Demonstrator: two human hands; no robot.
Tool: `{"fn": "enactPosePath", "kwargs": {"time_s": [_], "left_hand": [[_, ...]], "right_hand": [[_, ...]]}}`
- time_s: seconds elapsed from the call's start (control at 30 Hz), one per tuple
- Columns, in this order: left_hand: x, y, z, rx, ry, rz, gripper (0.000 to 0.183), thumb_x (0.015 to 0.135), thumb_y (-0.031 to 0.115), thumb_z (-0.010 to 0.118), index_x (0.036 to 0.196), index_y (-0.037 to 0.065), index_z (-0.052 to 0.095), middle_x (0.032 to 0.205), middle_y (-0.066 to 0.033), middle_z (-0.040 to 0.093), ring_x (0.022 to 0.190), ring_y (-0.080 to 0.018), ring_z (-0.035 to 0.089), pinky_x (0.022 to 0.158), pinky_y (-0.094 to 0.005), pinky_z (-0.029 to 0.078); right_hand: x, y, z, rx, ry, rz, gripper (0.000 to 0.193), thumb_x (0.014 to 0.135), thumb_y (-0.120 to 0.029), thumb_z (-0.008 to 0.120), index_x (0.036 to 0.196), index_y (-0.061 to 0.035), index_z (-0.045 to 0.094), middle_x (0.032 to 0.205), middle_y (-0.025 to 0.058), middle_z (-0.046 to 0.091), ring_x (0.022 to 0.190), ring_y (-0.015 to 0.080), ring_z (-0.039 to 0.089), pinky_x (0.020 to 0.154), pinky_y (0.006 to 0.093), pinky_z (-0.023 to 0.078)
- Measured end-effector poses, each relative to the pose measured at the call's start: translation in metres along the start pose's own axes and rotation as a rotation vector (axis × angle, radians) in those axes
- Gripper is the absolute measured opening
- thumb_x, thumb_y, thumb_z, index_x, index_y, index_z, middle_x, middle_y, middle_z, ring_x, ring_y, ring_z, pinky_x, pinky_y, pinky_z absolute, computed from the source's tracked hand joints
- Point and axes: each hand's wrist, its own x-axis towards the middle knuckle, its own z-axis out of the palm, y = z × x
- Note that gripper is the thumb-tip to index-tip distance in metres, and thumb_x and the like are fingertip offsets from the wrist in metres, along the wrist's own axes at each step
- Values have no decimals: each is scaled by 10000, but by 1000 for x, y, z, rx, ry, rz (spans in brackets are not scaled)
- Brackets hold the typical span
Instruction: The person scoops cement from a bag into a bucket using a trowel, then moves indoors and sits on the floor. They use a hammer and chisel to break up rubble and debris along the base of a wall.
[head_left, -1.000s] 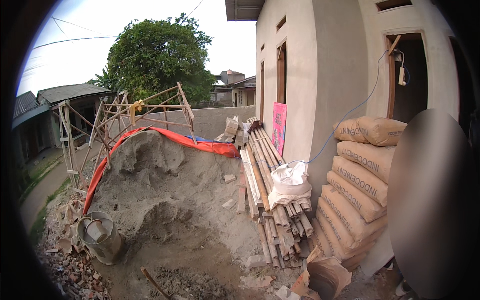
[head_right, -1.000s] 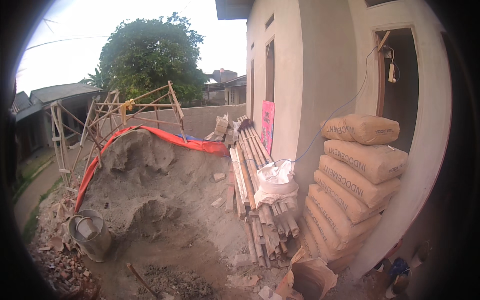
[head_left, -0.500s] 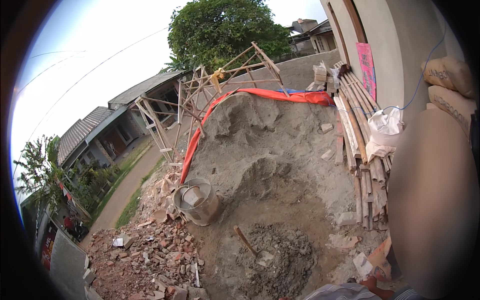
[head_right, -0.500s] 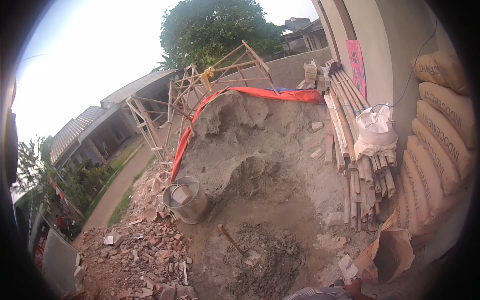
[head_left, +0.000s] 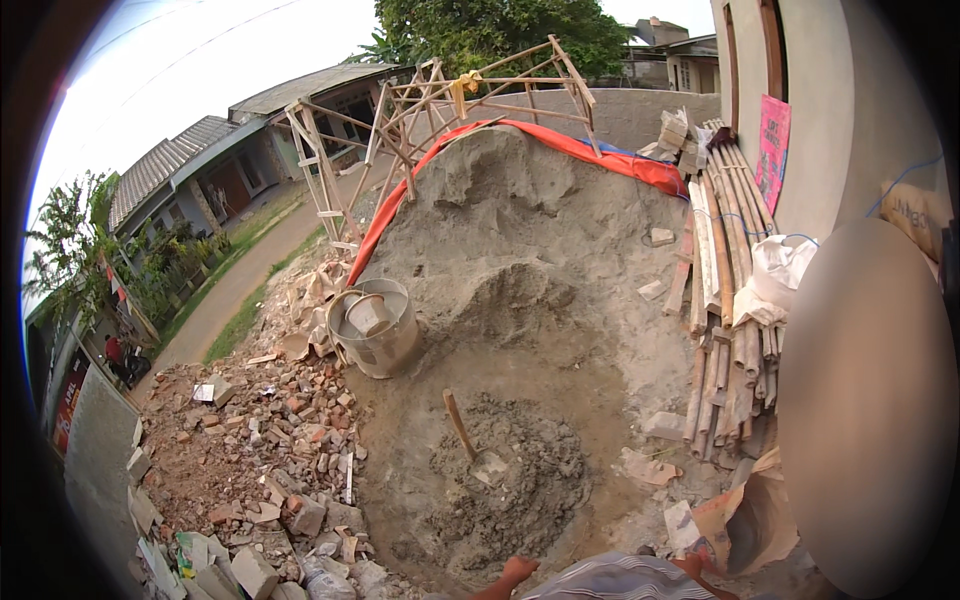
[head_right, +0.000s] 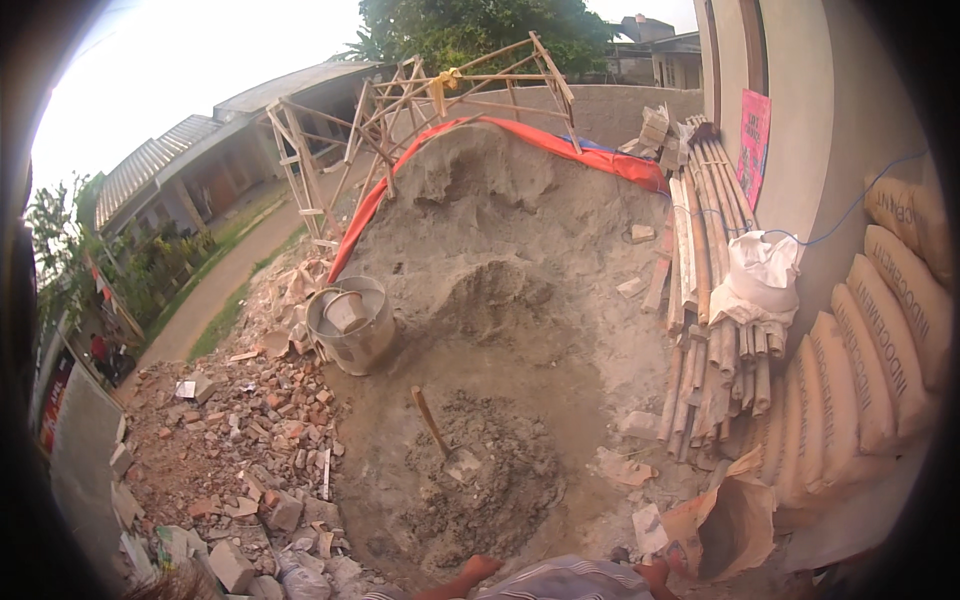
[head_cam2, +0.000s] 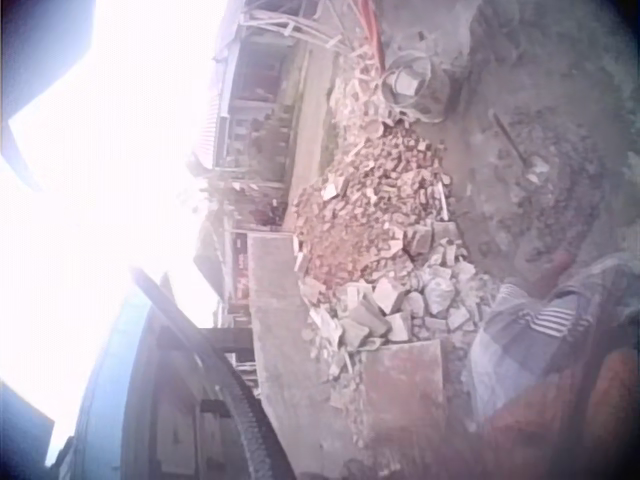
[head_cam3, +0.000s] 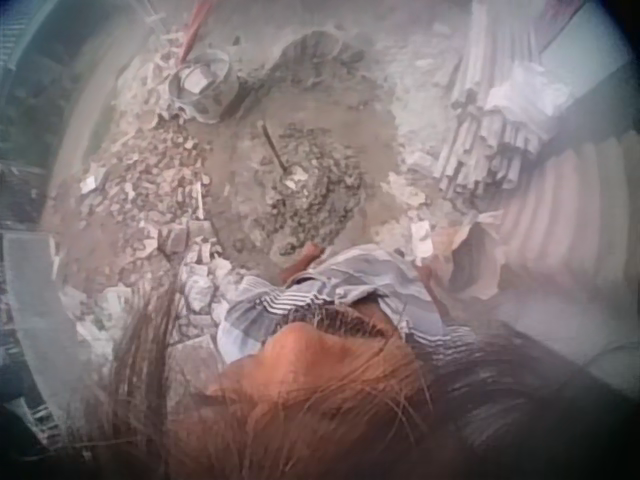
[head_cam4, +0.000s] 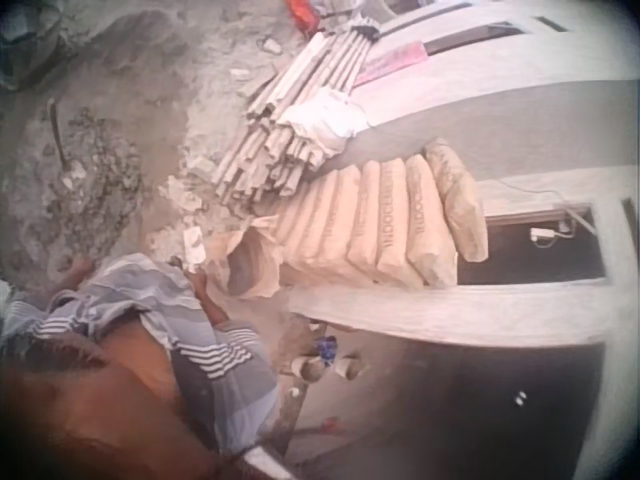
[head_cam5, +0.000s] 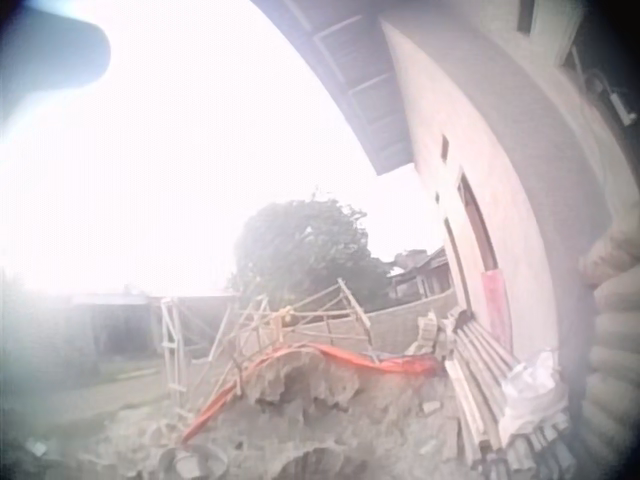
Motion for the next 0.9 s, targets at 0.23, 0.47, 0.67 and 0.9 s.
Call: {"fn": "enactPosePath", "kwargs": {"time_s": [0.23,0.47,0.67,0.9], "left_hand": [[-3,-17,-2,-48,53,-105,264,838,321,624,733,81,660,730,-52,663,636,-218,596,656,-412,480],[-12,-16,3,-48,-19,-38,215,825,291,632,853,90,704,720,-41,678,677,-181,646,675,-372,512],[-14,-9,2,-84,-48,-31,274,812,362,656,920,123,737,864,-53,706,853,-199,659,814,-379,512],[-9,-16,2,112,40,-30,349,801,458,660,869,125,740,917,-83,704,863,-249,656,774,-407,504]], "right_hand": [[-10,-7,-8,-138,59,-111,560,511,-331,827,833,90,645,801,195,670,802,302,673,725,382,515],[-1,5,-9,-4,-10,-151,534,516,-325,828,827,72,652,803,190,673,791,293,677,710,386,515],[-2,4,-7,-116,4,-161,518,507,-318,820,832,53,663,821,191,676,802,290,676,716,383,513],[10,11,-12,-281,-3,-193,459,561,-294,777,814,71,662,900,225,674,903,342,654,806,409,496]]}}
